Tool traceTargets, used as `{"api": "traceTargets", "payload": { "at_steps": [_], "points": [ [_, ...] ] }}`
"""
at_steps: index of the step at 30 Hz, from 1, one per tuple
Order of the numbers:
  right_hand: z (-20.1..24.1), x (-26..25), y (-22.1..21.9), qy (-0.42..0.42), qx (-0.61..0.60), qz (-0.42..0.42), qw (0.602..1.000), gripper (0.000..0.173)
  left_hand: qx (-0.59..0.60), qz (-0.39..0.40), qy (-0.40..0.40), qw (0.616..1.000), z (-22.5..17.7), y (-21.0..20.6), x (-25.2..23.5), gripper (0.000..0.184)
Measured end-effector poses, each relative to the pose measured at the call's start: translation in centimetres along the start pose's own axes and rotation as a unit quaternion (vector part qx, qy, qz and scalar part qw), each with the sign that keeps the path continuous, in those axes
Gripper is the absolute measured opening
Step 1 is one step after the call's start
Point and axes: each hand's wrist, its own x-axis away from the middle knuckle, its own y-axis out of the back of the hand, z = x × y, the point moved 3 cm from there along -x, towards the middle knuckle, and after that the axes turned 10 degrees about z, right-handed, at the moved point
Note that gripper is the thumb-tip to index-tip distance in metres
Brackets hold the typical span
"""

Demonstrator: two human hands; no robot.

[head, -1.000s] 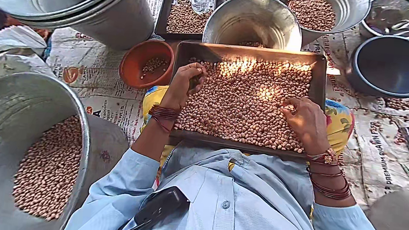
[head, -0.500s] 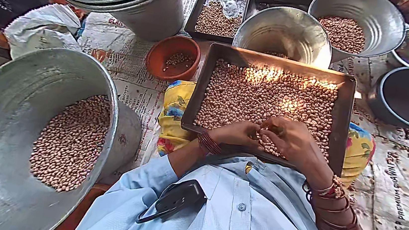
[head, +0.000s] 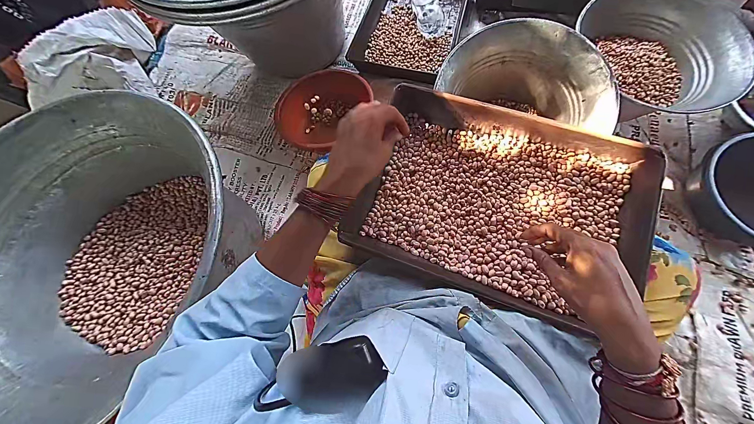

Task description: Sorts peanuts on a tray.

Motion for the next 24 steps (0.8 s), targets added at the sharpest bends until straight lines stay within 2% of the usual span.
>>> {"api": "traceTargets", "payload": {
  "at_steps": [3, 6, 10, 14, 17, 19, 21, 23, 24],
  "points": [
    [0.2, 0.0, 0.2, 0.002, 0.004, 0.003, 1.0, 0.019, 0.021, 0.141, -0.038, 0.989, -2.3, -5.5, 0.7, 0.014],
    [0.4, 0.5, 0.9, -0.02, 0.018, 0.009, 1.0, 0.019, -0.027, 0.196, -0.019, 0.98, -4.1, -8.2, 2.1, 0.012],
    [-0.8, 1.4, 2.6, -0.09, 0.066, 0.033, 0.993, 0.02, -0.07, 0.222, -0.023, 0.972, -3.3, -9.8, 1.2, 0.014],
    [-2.7, 2.7, 3.9, -0.176, 0.088, 0.039, 0.98, 0.024, -0.047, 0.186, -0.073, 0.979, -3.6, -8.7, 2.9, 0.013],
    [-4.1, 3.4, 4.1, -0.268, 0.07, 0.082, 0.957, 0.029, -0.074, 0.176, -0.091, 0.977, -3.8, -9.4, 3.1, 0.018],
    [-4.8, 3.2, 3.3, -0.292, 0.066, 0.112, 0.948, 0.036, -0.074, 0.174, -0.092, 0.978, -3.6, -10.0, 2.6, 0.018],
    [-4.9, 2.1, 2.2, -0.292, 0.061, 0.14, 0.944, 0.043, 0.009, 0.176, -0.065, 0.982, -2.7, -9.2, 1.5, 0.017],
    [-4.1, 0.5, 0.8, -0.277, 0.017, 0.15, 0.949, 0.059, 0.172, 0.137, -0.021, 0.975, -0.7, -7.0, 0.5, 0.017],
    [-3.7, -0.3, -0.2, -0.253, -0.017, 0.14, 0.957, 0.062, 0.265, 0.11, 0.0, 0.958, 0.5, -5.6, 0.2, 0.019]
  ]
}}
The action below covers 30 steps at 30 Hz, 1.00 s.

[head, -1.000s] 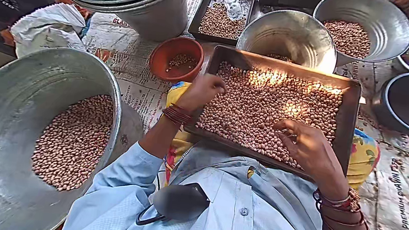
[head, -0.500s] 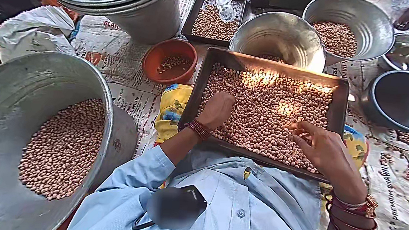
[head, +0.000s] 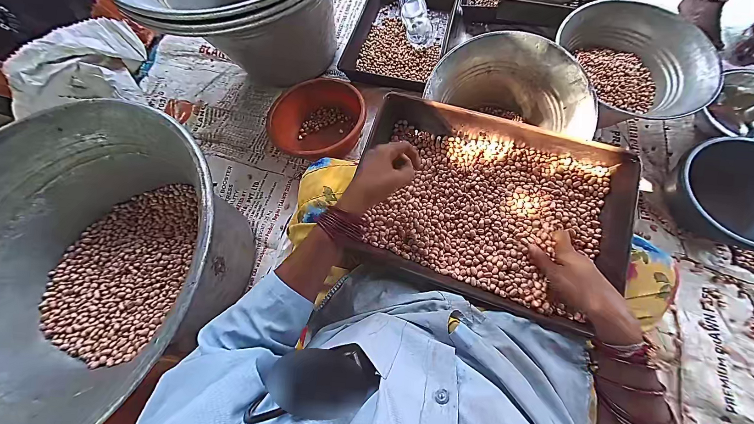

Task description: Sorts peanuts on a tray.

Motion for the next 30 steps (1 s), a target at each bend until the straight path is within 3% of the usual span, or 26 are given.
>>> {"api": "traceTargets", "payload": {
  "at_steps": [3, 4, 7, 10, 13, 17, 19, 22, 24, 26, 28, 30],
  "points": [
    [3.2, -1.7, -1.9, 0.109, -0.17, -0.002, 0.979, 0.063, 0.158, -0.071, 0.013, 0.985, 1.1, 3.7, 0.0, 0.024],
    [4.3, -2.0, -2.1, 0.157, -0.233, 0.014, 0.959, 0.06, 0.129, -0.07, 0.034, 0.989, 1.3, 4.1, 0.0, 0.026],
    [5.8, -1.5, -0.8, 0.281, -0.326, -0.007, 0.903, 0.049, -0.174, -0.045, 0.107, 0.978, 0.5, 3.6, 0.0, 0.022],
    [4.6, 0.5, 1.8, 0.296, -0.259, -0.122, 0.911, 0.031, -0.376, -0.034, 0.157, 0.913, 0.0, 1.1, 0.0, 0.024],
    [1.9, 1.8, 3.4, 0.257, -0.224, -0.19, 0.921, 0.023, -0.473, -0.01, 0.219, 0.853, -0.7, -0.6, -0.3, 0.015],
    [-0.4, 2.7, 3.4, 0.179, -0.1, -0.246, 0.947, 0.011, -0.481, -0.033, 0.183, 0.857, -1.0, -1.6, 0.8, 0.006],
    [-0.2, 2.6, 2.2, 0.159, -0.021, -0.231, 0.96, 0.009, -0.493, -0.001, 0.222, 0.841, -1.1, -1.5, 0.0, 0.012],
    [0.0, 1.5, -0.7, 0.193, 0.038, -0.196, 0.961, 0.007, -0.511, 0.028, 0.251, 0.822, -0.9, -1.5, -0.7, 0.018],
    [0.5, 0.8, -2.6, 0.204, 0.07, -0.175, 0.961, 0.01, -0.485, 0.014, 0.219, 0.847, -0.7, -1.2, -0.2, 0.019],
    [1.1, 0.3, -3.8, 0.209, 0.1, -0.156, 0.96, 0.013, -0.393, -0.037, 0.11, 0.912, -0.6, -0.1, 1.1, 0.019],
    [1.4, 0.1, -4.4, 0.22, 0.099, -0.149, 0.959, 0.014, -0.199, -0.045, 0.044, 0.978, -0.5, 0.9, 2.3, 0.015],
    [1.6, 0.0, -4.7, 0.227, 0.095, -0.144, 0.958, 0.014, 0.027, -0.02, 0.014, 0.999, -0.1, 0.7, 3.1, 0.016]
  ]
}}
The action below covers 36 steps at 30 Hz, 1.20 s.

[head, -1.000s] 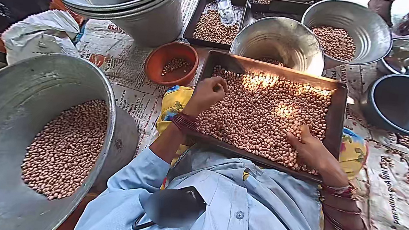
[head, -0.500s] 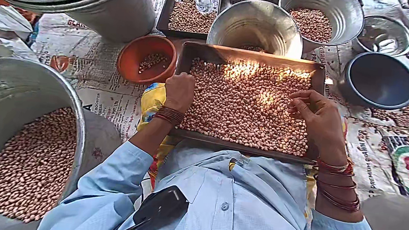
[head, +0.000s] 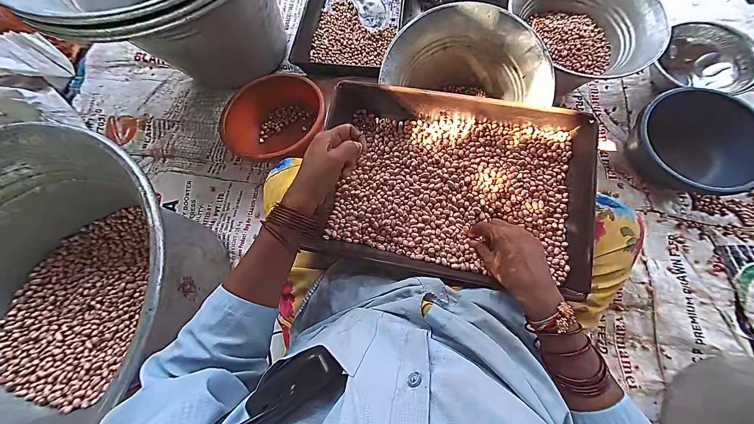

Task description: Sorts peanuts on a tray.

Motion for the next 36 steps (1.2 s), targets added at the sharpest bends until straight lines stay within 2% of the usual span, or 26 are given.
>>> {"api": "traceTargets", "payload": {
  "at_steps": [1, 2, 4, 6, 8, 10, 13, 15, 17, 20, 23, 25, 27, 29, 30, 32, 33, 35, 36],
  "points": [
    [0.0, 0.0, -0.2, 0.005, 0.004, -0.001, 1.0, 0.015, 0.088, 0.016, -0.004, 0.996, 0.1, -0.6, -0.1, 0.02],
    [-0.1, -0.1, -0.2, 0.006, 0.008, 0.003, 1.0, 0.015, 0.125, 0.037, -0.009, 0.991, 0.0, -1.2, -1.1, 0.024],
    [-0.1, -0.5, 0.2, -0.004, 0.006, 0.03, 1.0, 0.017, 0.115, 0.093, -0.006, 0.989, -0.7, -3.0, -3.6, 0.028],
    [-0.5, -0.6, 1.1, -0.022, -0.044, 0.036, 0.998, 0.019, 0.022, 0.133, -0.012, 0.991, -1.8, -5.2, -4.8, 0.022],
    [-1.7, -0.3, 2.3, -0.025, -0.135, -0.05, 0.989, 0.018, -0.116, 0.125, -0.009, 0.985, -2.8, -7.1, -5.3, 0.018],
    [-3.2, 0.5, 4.1, -0.063, -0.2, -0.127, 0.969, 0.019, -0.223, 0.108, -0.022, 0.969, -3.2, -8.6, -5.5, 0.017],
    [-5.7, 1.9, 7.0, -0.154, -0.201, -0.186, 0.949, 0.015, -0.291, 0.119, -0.029, 0.949, -3.0, -10.1, -6.0, 0.019],
    [-6.9, 2.7, 8.2, -0.187, -0.155, -0.18, 0.953, 0.013, -0.297, 0.123, -0.022, 0.947, -2.8, -10.4, -6.1, 0.018],
    [-6.8, 3.0, 8.8, -0.185, -0.094, -0.169, 0.963, 0.012, -0.264, 0.12, -0.034, 0.956, -2.7, -10.2, -6.0, 0.016],
    [-4.9, 2.3, 8.6, -0.153, -0.051, -0.147, 0.976, 0.01, -0.084, 0.172, -0.027, 0.981, -2.9, -9.7, -4.5, 0.016],
    [-1.0, 0.9, 7.1, -0.056, -0.09, -0.095, 0.99, 0.012, 0.048, 0.299, 0.023, 0.953, -5.1, -11.1, -1.8, 0.021],
    [1.7, 0.2, 5.7, 0.029, -0.118, -0.066, 0.99, 0.016, 0.089, 0.385, 0.006, 0.919, -5.0, -13.0, -1.9, 0.015],
    [3.0, -0.1, 5.3, 0.08, -0.099, -0.086, 0.988, 0.02, 0.121, 0.419, -0.02, 0.899, -4.6, -13.6, -2.1, 0.004],
    [2.4, 0.2, 6.3, 0.075, -0.045, -0.13, 0.988, 0.023, 0.082, 0.382, -0.04, 0.92, -4.7, -11.4, -2.2, 0.004],
    [1.4, 0.4, 7.0, 0.058, -0.016, -0.152, 0.987, 0.026, 0.033, 0.332, -0.045, 0.942, -4.7, -9.4, -2.3, 0.005],
    [-1.4, 1.0, 8.3, 0.003, 0.022, -0.173, 0.985, 0.036, -0.094, 0.19, -0.031, 0.977, -4.8, -3.9, -2.7, 0.01],
    [-3.3, 1.5, 8.7, -0.03, 0.031, -0.176, 0.984, 0.043, -0.157, 0.092, -0.015, 0.983, -4.6, -0.9, -2.7, 0.013],
    [-7.4, 2.6, 8.8, -0.094, 0.009, -0.156, 0.983, 0.057, -0.282, -0.099, 0.036, 0.954, -3.4, 4.2, -2.2, 0.021],
    [-9.3, 3.1, 8.6, -0.118, -0.011, -0.139, 0.983, 0.064, -0.322, -0.15, 0.071, 0.932, -2.5, 6.1, -1.6, 0.031]
  ]
}}
